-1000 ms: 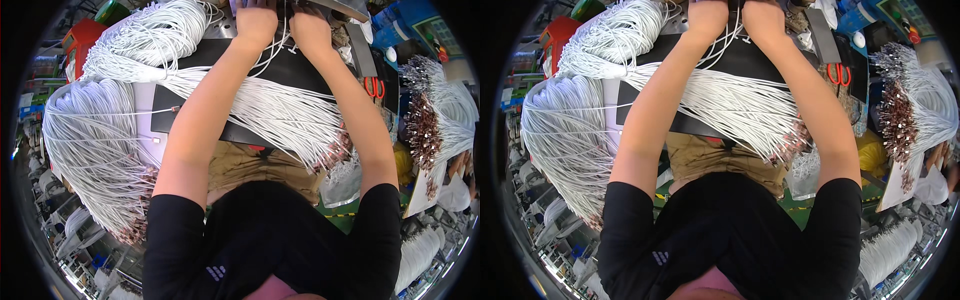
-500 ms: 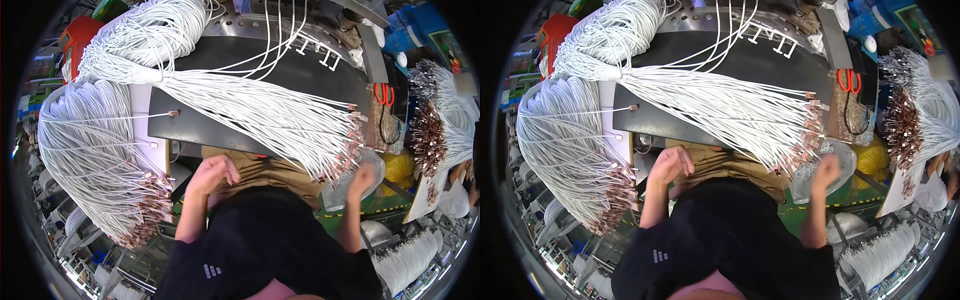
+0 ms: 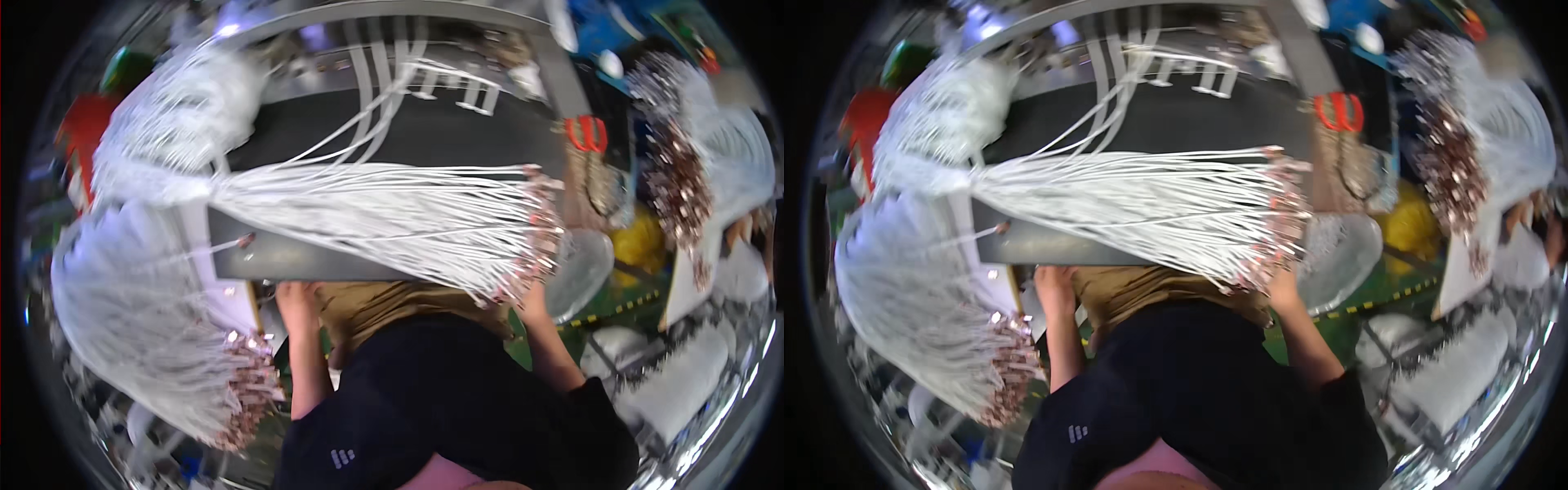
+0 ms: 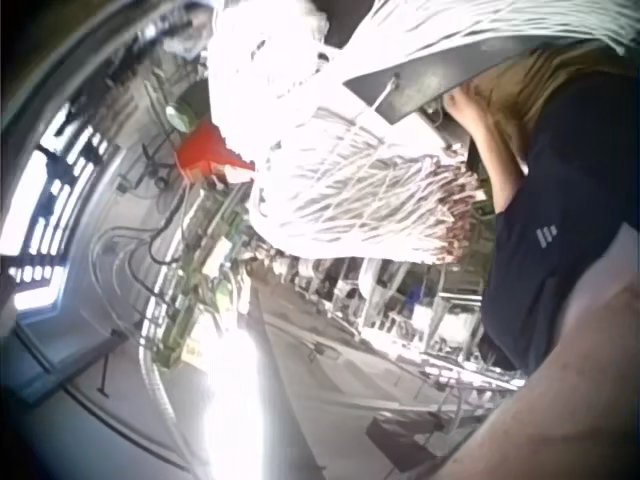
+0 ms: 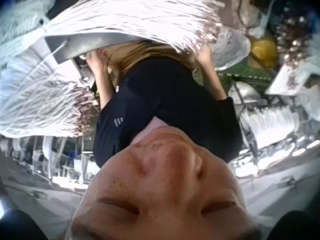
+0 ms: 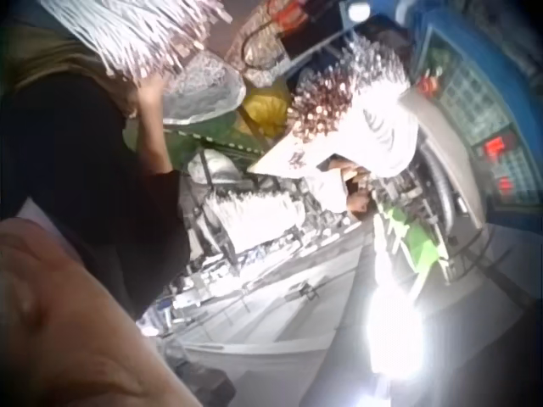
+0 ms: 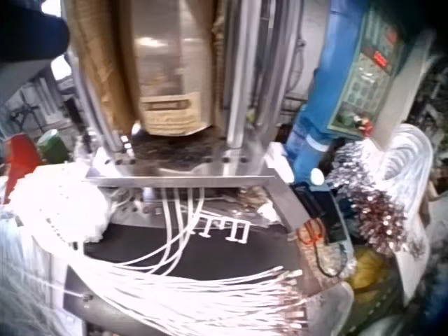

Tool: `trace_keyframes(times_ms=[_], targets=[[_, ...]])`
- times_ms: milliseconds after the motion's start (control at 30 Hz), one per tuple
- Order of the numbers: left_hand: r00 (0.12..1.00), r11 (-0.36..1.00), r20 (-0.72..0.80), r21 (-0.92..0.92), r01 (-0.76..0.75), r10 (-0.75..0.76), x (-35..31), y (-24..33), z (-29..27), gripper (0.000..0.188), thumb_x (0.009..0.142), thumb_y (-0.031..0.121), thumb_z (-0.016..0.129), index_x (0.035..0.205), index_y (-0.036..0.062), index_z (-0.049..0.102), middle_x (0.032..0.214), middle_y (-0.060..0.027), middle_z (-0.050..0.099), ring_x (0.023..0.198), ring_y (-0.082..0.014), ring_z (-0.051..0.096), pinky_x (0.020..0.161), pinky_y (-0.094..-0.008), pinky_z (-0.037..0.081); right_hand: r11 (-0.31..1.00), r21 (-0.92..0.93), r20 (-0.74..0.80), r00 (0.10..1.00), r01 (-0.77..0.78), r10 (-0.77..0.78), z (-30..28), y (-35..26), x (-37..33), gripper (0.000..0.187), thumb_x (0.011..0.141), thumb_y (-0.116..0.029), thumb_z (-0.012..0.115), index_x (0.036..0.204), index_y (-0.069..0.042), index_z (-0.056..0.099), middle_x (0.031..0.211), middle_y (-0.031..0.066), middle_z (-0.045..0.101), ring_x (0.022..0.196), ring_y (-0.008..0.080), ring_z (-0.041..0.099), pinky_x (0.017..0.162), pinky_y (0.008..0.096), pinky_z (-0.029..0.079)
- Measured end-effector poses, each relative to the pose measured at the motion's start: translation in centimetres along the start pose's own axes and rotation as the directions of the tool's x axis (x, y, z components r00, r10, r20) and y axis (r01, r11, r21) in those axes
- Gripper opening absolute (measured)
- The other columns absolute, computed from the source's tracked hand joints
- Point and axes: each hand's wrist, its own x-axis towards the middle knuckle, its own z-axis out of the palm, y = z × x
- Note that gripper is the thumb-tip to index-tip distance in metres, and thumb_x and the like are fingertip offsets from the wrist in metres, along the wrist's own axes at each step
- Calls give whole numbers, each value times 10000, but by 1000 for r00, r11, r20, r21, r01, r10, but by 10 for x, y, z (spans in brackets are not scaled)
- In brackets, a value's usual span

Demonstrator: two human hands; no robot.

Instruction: Sorting and arranging bundles of white wires into a fixture at an assembly station.

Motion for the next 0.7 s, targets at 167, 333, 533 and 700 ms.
trace_keyframes(times_ms=[167, 333, 533, 700], targets=[[993, 994, -96, 82, 76, -68, 1, 11, -7, 280, 1010, 270, 563, 1126, 15, 544, 1118, -124, 637, 946, -235, 649, 787, -345, 535, 941, -328, 49, 996, 83, -71, 19, -25, 3, 369, 979, -279, 601, 1255, -42, 542, 1116, 135, 643, 963, 335, 679, 829, 482, 562], [998, 998, -32, 17, 60, -59, 7, 12, 6, 292, 1026, 309, 540, 1120, 33, 558, 1126, -123, 640, 943, -229, 646, 817, -352, 521, 969, -207, 73, 990, 136, -124, 8, 21, 19, 275, 916, -198, 629, 1129, -25, 640, 1062, 136, 683, 894, 297, 680, 790, 422, 534], [998, 999, -25, -14, 51, -51, -5, 4, 14, 333, 1044, 361, 499, 1125, 47, 570, 1051, -111, 670, 898, -203, 646, 803, -323, 506, 936, -179, 147, 949, 302, -278, 18, -25, 16, 267, 991, -160, 542, 1212, -17, 584, 1120, 134, 672, 956, 207, 674, 840, 374, 583], [984, 916, 179, 394, -73, 1, -63, 22, 76, 510, 1067, 416, 395, 904, 2, 642, 818, -106, 695, 745, -179, 648, 702, -289, 500, 815, -538, 448, 892, 213, 63, -82, -124, 22, 407, 977, -372, 567, 906, 1, 716, 754, 81, 707, 674, 149, 665, 562, 281, 503]])
